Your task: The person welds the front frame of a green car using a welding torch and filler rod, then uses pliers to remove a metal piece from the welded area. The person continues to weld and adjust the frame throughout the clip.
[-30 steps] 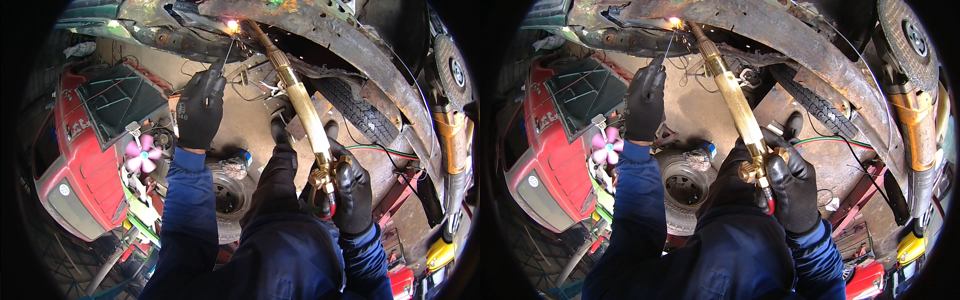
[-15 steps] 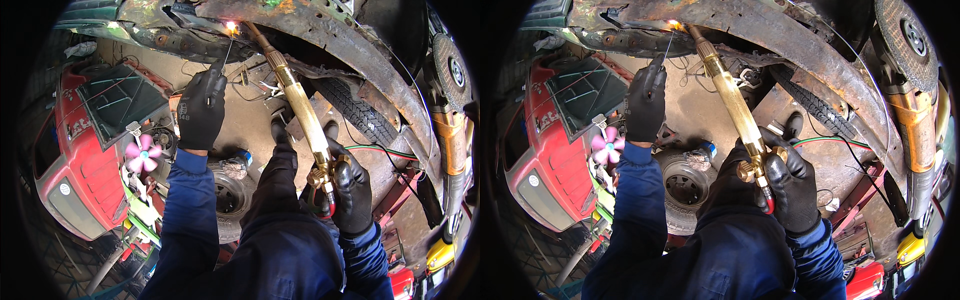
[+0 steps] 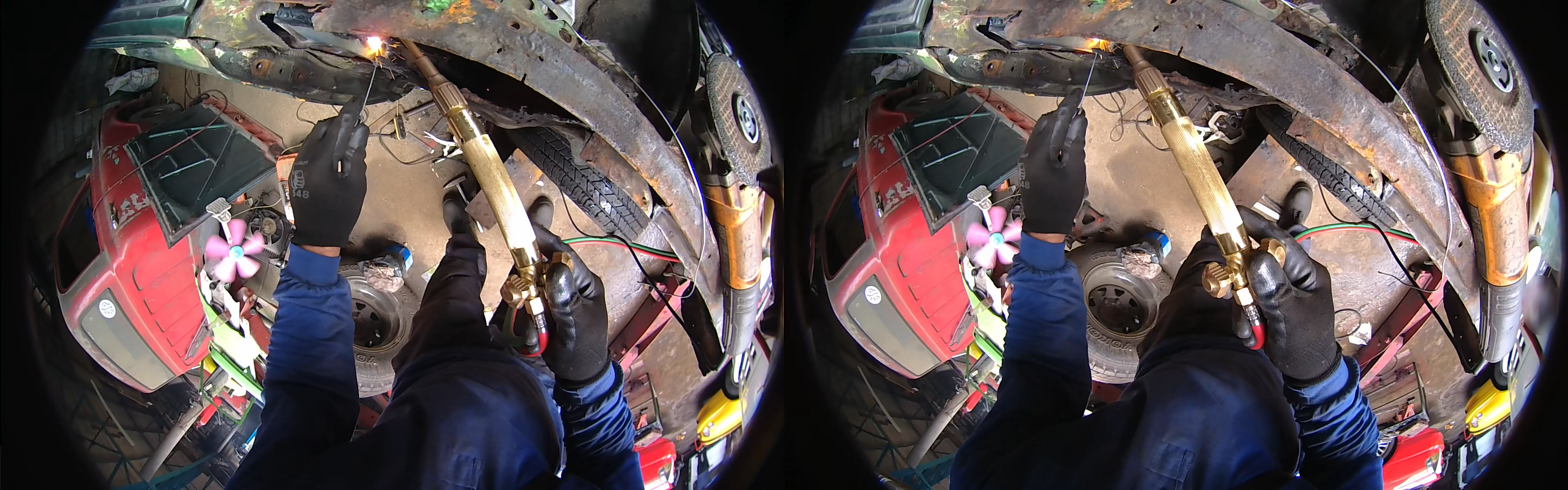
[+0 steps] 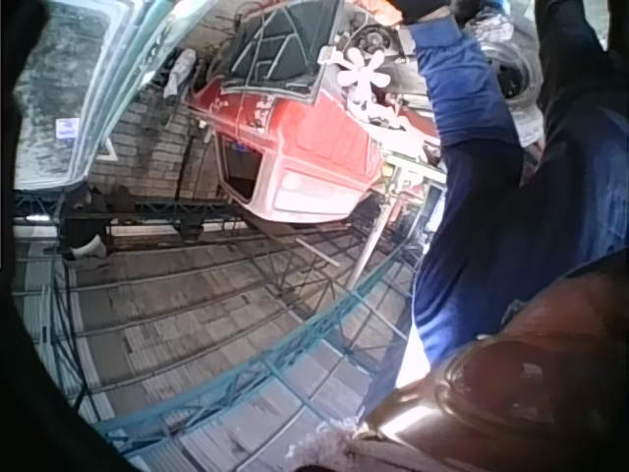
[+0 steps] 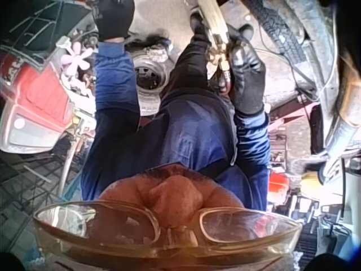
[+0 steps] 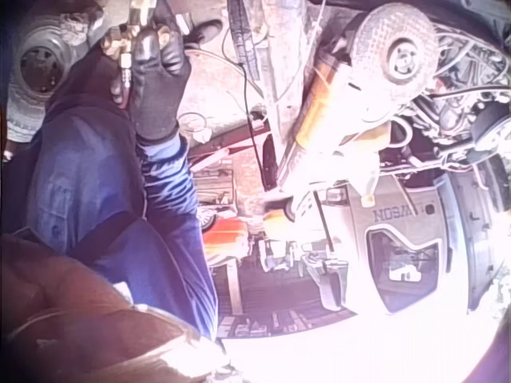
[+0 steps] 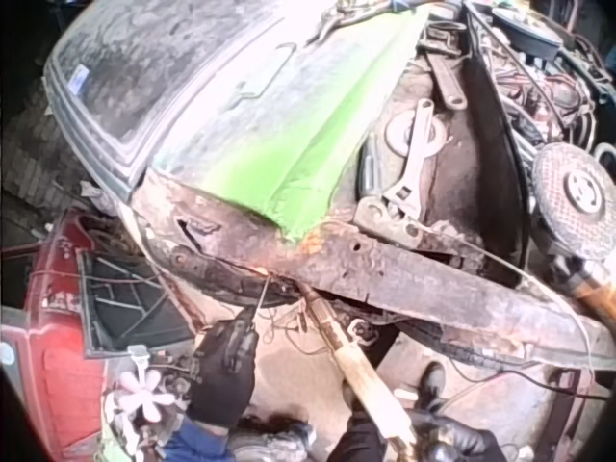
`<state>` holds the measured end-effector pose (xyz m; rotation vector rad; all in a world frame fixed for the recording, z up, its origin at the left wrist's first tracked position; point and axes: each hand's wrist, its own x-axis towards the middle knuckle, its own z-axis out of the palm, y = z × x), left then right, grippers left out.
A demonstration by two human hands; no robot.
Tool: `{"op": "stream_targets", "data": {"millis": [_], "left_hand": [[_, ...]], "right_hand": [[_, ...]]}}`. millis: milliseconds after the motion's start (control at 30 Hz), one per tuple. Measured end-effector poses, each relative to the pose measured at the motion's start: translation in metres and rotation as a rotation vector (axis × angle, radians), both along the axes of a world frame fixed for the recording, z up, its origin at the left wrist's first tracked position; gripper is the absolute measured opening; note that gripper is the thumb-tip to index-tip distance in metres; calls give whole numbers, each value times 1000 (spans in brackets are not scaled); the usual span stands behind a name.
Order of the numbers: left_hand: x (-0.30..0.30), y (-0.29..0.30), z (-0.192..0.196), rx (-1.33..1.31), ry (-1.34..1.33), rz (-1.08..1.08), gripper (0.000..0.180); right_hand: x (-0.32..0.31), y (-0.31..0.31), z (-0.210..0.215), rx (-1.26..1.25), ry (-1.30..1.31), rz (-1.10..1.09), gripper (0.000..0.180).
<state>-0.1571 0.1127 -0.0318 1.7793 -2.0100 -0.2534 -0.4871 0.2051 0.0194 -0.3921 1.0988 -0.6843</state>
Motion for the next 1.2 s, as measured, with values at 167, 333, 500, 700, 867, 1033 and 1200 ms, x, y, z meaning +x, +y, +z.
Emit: {"op": "stream_targets", "data": {"millis": [167,333,500,700,867,1033,1200], "left_hand": [[-1,1,-1,5,19,33,36],[-3,1,-2,-19,16,27,35],[-2,1,-3,-11,-1,41,33],[-1,-2,-3,-2,-12,26,31],[-4,-3,0,-10,12,18,32],[-3,-3,1,7,-43,29,31],[-2,-2,1,53,-17,53,30]], "right_hand": [[-4,0,-2,14,7,31,81],[-5,-1,-3,19,10,33,81],[-5,-1,-4,36,-15,24,82],[-4,-3,-3,12,-2,31,73],[-1,-2,0,12,5,-14,60],[-1,-2,-1,12,9,-16,59],[-3,-3,0,21,13,10,64]]}}
